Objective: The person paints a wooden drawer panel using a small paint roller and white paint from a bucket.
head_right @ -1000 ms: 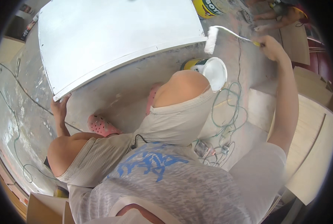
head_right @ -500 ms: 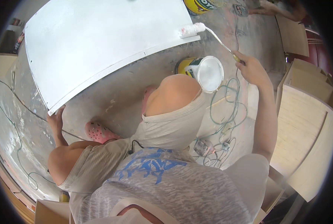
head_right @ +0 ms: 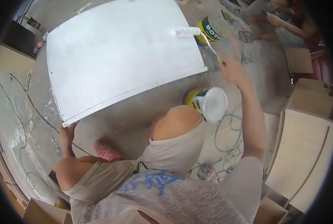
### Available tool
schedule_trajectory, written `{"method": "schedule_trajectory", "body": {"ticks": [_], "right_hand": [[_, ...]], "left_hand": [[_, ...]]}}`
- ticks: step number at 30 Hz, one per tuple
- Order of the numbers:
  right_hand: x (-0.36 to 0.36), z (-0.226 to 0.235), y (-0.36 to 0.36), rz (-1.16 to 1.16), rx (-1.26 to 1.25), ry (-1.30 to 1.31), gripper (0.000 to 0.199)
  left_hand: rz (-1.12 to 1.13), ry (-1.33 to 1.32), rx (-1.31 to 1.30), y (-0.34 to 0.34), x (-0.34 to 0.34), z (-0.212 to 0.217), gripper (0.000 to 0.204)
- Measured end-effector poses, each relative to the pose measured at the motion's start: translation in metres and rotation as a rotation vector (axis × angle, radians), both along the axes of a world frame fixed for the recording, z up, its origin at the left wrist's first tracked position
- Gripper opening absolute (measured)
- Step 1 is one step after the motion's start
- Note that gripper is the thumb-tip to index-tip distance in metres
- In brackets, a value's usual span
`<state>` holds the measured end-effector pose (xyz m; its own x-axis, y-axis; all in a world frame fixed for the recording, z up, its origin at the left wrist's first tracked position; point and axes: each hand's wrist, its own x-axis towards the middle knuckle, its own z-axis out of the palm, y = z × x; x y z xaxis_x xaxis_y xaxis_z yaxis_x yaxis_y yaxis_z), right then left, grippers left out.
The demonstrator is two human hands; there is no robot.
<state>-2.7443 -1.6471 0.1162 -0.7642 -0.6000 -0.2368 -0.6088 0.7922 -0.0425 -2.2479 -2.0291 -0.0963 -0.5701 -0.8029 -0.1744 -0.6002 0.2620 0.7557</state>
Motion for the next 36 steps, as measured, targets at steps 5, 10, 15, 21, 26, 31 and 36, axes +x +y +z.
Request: {"method": "schedule_trajectory", "body": {"ticks": [5,10,15,21,26,31,36], "right_hand": [[-0.077,-0.025,-0.083,0.006,-0.003,0.060,0.046],[-0.124,-0.043,-0.157,0.057,-0.115,0.036,0.044],[-0.116,-0.037,-0.148,0.085,-0.042,0.001,0.038],[-0.048,-0.004,-0.029,0.399,0.133,-0.007,0.044],[0.001,0.044,-0.003,0.016,-0.164,-0.254,0.044],[-0.079,0.062,-0.018,-0.098,0.055,-0.267,0.043],[-0.110,0.024,-0.044,-0.150,-0.573,-0.137,0.033]], "left_hand": [[0.023,0.032,0.069,0.006,-0.004,0.010,0.032],[-0.011,0.001,0.032,0.009,-0.003,0.000,0.034],[0.010,0.020,0.002,0.010,-0.004,-0.001,0.035],[0.026,0.109,-0.005,0.004,-0.001,-0.001,0.034],[-0.007,0.038,0.014,-0.003,0.004,-0.013,0.032],[0.030,0.119,0.086,-0.001,0.004,-0.026,0.031],[-0.050,0.025,-0.119,-0.001,0.006,-0.025,0.030]]}}
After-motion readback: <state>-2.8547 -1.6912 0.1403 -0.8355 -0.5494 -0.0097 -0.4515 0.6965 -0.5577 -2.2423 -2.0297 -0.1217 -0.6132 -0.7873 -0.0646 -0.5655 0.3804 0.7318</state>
